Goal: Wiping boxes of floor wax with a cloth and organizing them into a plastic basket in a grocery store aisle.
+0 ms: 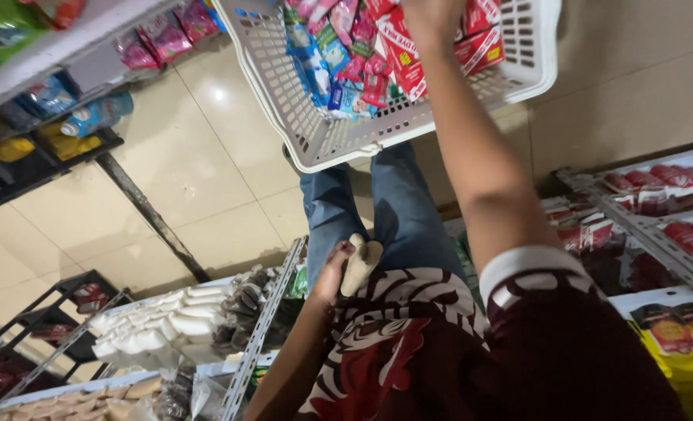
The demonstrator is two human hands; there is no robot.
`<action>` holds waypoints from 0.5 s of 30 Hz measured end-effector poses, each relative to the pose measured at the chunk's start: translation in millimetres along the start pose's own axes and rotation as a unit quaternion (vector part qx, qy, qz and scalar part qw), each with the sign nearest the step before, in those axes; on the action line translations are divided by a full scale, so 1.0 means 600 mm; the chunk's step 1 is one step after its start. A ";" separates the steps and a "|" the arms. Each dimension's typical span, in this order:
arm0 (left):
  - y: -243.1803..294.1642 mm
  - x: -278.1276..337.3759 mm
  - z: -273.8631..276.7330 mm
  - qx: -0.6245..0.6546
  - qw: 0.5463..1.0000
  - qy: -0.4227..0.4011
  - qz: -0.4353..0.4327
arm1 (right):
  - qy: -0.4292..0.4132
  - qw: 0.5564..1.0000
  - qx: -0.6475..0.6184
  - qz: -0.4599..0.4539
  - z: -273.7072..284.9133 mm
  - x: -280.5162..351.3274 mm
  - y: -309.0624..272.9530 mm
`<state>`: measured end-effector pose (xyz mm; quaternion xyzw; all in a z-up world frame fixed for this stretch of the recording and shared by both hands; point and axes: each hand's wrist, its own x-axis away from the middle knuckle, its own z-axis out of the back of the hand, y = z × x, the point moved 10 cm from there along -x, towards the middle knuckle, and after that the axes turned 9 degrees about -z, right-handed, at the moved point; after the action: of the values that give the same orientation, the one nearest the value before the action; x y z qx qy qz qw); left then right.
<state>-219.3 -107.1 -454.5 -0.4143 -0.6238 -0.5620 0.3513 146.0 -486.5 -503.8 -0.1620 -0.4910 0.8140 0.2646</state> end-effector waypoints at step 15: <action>0.498 0.219 -0.056 0.059 0.908 -0.126 -0.394 | -0.184 0.642 -0.691 -0.275 0.123 0.266 -0.473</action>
<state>-1.4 -117.2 -209.0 -0.1806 -0.8076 -0.5597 0.0437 55.6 -338.1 -218.6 -0.0020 -0.9713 0.1406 0.1920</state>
